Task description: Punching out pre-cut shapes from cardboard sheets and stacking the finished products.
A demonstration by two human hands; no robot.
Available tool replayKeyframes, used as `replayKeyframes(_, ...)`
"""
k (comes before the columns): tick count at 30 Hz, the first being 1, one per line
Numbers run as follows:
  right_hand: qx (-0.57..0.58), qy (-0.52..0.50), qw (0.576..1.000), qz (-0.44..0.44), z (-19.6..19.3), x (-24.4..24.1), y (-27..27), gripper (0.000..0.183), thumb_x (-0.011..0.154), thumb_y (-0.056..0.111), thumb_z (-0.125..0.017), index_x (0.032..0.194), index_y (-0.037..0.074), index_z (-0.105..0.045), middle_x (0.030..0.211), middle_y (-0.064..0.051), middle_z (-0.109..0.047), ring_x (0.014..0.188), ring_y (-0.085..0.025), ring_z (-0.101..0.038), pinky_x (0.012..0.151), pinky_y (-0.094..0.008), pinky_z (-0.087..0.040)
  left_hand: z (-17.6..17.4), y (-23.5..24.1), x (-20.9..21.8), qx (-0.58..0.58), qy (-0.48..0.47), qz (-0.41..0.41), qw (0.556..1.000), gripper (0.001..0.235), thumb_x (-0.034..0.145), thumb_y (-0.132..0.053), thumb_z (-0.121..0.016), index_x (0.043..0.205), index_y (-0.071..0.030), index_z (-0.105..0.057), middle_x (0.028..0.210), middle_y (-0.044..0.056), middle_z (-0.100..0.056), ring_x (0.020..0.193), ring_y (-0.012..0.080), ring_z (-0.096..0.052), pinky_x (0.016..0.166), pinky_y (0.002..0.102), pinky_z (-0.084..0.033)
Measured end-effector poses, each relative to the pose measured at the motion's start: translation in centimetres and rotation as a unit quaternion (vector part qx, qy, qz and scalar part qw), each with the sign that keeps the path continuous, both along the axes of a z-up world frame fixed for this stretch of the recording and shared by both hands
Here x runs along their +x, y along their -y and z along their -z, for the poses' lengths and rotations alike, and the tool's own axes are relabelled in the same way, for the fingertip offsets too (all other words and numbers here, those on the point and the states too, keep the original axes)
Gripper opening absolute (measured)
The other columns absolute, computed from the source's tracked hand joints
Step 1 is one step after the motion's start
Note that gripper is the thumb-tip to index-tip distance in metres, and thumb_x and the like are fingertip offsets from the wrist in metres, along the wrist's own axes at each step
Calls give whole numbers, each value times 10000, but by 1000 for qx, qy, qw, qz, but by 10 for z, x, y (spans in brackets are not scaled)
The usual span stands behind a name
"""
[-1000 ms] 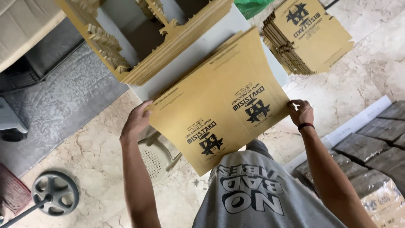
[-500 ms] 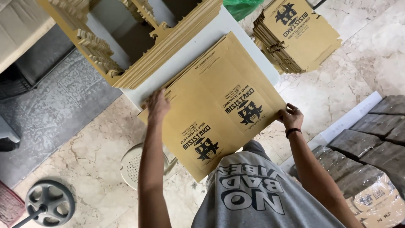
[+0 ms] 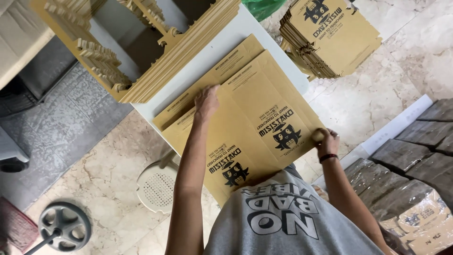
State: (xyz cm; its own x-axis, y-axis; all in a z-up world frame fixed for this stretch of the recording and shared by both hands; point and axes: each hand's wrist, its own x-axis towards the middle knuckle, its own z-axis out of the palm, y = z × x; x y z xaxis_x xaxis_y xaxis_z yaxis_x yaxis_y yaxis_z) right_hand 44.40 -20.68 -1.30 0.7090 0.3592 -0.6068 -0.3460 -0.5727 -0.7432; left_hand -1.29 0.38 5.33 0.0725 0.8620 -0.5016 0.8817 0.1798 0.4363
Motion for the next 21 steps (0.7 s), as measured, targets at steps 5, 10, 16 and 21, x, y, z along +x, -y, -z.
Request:
replayKeyframes(5, -63, 75, 920, -380, -64, 3, -17, 527, 1032, 382, -715, 1387, 9, -606, 1314, -282, -620, 1296, -453, -542, 1089, -547, -436, -3, 20, -8, -3, -38, 10, 999, 524, 1016, -89, -518, 1528, -190, -468, 1427, 168, -502, 1204, 417, -614, 995, 603, -511)
replayKeyframes(10, -139, 107, 836, -520, -61, 17, -28, 482, 1068, 510, -605, 1225, 67, -715, 1202, -278, -695, 1238, -490, -582, 1099, -570, -431, 11, 58, -73, 24, -89, -25, 995, 379, 1068, -229, -502, 1440, -197, -561, 1341, 133, -624, 1239, 362, -620, 1000, 563, -484)
replayKeyframes(16, -120, 44, 824, -552, -106, -11, -35, 452, 1018, 331, -571, 1352, 31, -627, 1315, -322, -633, 1289, -503, -550, 1145, -594, -382, -37, 147, -165, -62, -111, -128, 984, 374, 1071, -320, -440, 1424, -344, -560, 1432, 72, -579, 1315, 385, -544, 1066, 624, -426)
replayKeyframes(21, -94, -245, 872, -413, -21, 26, -30, 480, 1017, 113, -533, 1427, -72, -366, 1417, -247, -418, 1251, -471, -465, 877, -729, -371, -63, 167, -169, -36, -102, -218, 970, 450, 1082, -337, -489, 1521, -242, -465, 1536, 171, -460, 1400, 464, -430, 1127, 713, -326)
